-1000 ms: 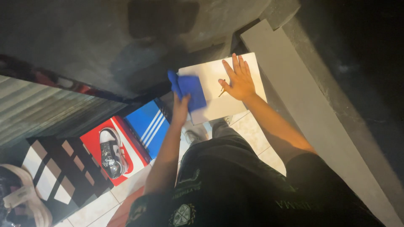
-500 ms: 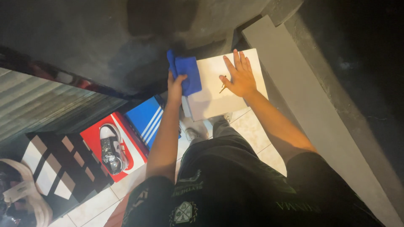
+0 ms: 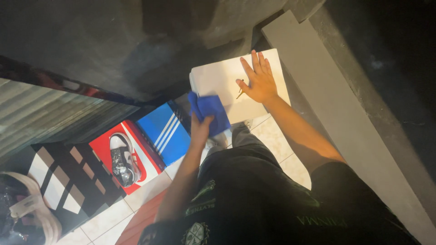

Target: Wiping a shoe box and a sneaker with a blue cloth in a storage area.

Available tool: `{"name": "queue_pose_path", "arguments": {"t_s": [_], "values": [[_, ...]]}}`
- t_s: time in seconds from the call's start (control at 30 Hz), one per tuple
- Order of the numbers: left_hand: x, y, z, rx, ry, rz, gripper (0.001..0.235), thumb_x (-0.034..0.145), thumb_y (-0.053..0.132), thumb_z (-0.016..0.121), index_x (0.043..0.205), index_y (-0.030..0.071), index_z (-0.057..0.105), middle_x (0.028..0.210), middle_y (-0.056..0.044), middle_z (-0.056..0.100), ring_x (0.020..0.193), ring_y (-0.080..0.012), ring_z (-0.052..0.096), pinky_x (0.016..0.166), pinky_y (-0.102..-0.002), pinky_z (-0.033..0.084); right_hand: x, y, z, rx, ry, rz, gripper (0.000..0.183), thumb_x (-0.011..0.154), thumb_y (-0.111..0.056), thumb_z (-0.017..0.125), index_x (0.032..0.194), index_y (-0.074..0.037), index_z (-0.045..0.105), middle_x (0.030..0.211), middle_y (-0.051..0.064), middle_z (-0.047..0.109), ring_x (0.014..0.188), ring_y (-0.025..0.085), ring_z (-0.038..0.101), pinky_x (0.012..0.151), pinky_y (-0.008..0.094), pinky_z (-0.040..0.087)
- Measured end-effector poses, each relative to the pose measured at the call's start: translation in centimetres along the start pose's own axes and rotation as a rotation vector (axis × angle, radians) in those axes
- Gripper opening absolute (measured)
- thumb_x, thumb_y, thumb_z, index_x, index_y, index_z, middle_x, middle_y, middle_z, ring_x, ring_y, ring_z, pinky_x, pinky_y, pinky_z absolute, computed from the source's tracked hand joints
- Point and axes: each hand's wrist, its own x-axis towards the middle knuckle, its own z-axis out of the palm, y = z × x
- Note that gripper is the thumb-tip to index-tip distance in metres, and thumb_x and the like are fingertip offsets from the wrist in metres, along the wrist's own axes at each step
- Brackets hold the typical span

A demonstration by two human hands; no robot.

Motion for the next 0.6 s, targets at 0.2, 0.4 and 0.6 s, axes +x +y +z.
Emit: {"name": "queue_pose_path", "arguments": {"t_s": [0.2,0.4,0.6], "values": [[8.9,4.3,0.1,-0.114,0.065,0.169,0.08,0.088,0.032,0.075,0.153,0.003,0.039,0.146,-0.031,0.05,0.138,-0.0486,0.047,0.114,-0.061,0.039,-0.1,0.4,0.2,-0.009,-0.001,-0.001,0.074,0.101,-0.064,0.044,0.164,-0.028,0.029,0.172,0.014,0.007,0.159,0.034,0.003,0.128,0.049,0.0],[7.2,6.6,0.1,-0.131,0.083,0.15,0.079,0.091,0.042,0.071,0.154,0.007,0.04,0.15,-0.03,0.046,0.141,-0.049,0.044,0.118,-0.059,0.037,0.1,0.2,0.2,0.006,0.03,-0.019,0.075,0.1,-0.064,0.047,0.164,-0.028,0.031,0.172,0.016,0.009,0.158,0.036,0.005,0.128,0.05,0.003],[-2.5,3.3,0.9,0.005,0.061,-0.042,0.088,0.088,0.049,0.069,0.158,0.006,0.035,0.154,-0.032,0.041,0.143,-0.0501,0.039,0.119,-0.062,0.031,-0.1,0.9,0.3,0.017,0.024,-0.041,0.076,0.1,-0.063,0.05,0.164,-0.027,0.031,0.171,0.017,0.009,0.158,0.037,0.006,0.128,0.052,0.006]]}}
